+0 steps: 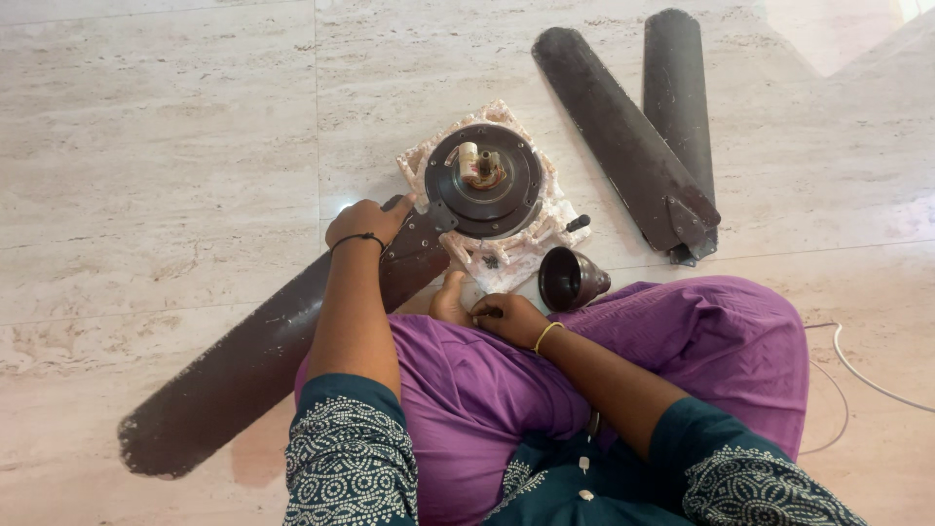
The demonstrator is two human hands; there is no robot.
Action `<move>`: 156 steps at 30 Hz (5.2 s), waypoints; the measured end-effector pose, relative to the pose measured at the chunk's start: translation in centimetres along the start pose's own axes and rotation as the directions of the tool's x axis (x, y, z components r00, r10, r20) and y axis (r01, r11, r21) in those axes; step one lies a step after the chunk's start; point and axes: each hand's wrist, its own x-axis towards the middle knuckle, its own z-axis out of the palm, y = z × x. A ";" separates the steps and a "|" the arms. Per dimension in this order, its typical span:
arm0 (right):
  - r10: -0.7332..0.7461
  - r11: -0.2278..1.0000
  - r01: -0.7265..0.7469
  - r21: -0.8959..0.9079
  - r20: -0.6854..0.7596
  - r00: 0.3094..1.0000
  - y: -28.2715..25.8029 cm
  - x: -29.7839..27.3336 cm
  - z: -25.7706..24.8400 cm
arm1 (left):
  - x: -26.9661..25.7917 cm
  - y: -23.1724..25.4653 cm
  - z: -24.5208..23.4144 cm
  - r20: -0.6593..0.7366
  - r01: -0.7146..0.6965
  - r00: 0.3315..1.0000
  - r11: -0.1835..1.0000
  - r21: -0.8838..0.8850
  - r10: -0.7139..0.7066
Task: The person sits on the floor and uses a screwdriver to remove the screws holding the fan blades to the motor housing. They detach one blade and set it aside, then proceed to remove the second blade.
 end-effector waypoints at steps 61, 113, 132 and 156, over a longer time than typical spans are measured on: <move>0.233 0.922 -0.211 0.326 -0.030 0.972 -1.2 -1.8 -0.7 | 2.1 0.0 1.5 0.061 0.001 0.998 1.000 -0.031 0.001; 0.014 0.994 -0.016 0.112 0.017 1.000 0.3 0.1 1.2 | 4.5 -0.9 2.6 -0.001 0.060 0.998 0.976 -0.211 -0.061; 0.001 0.995 -0.004 0.100 0.024 1.000 -0.6 -0.2 1.0 | 5.2 -0.7 3.5 0.060 0.115 0.992 0.982 -0.151 -0.107; -0.027 0.939 0.063 0.339 -0.109 0.994 1.3 0.2 1.4 | 5.2 -0.6 3.5 0.071 0.143 0.988 0.983 -0.115 -0.136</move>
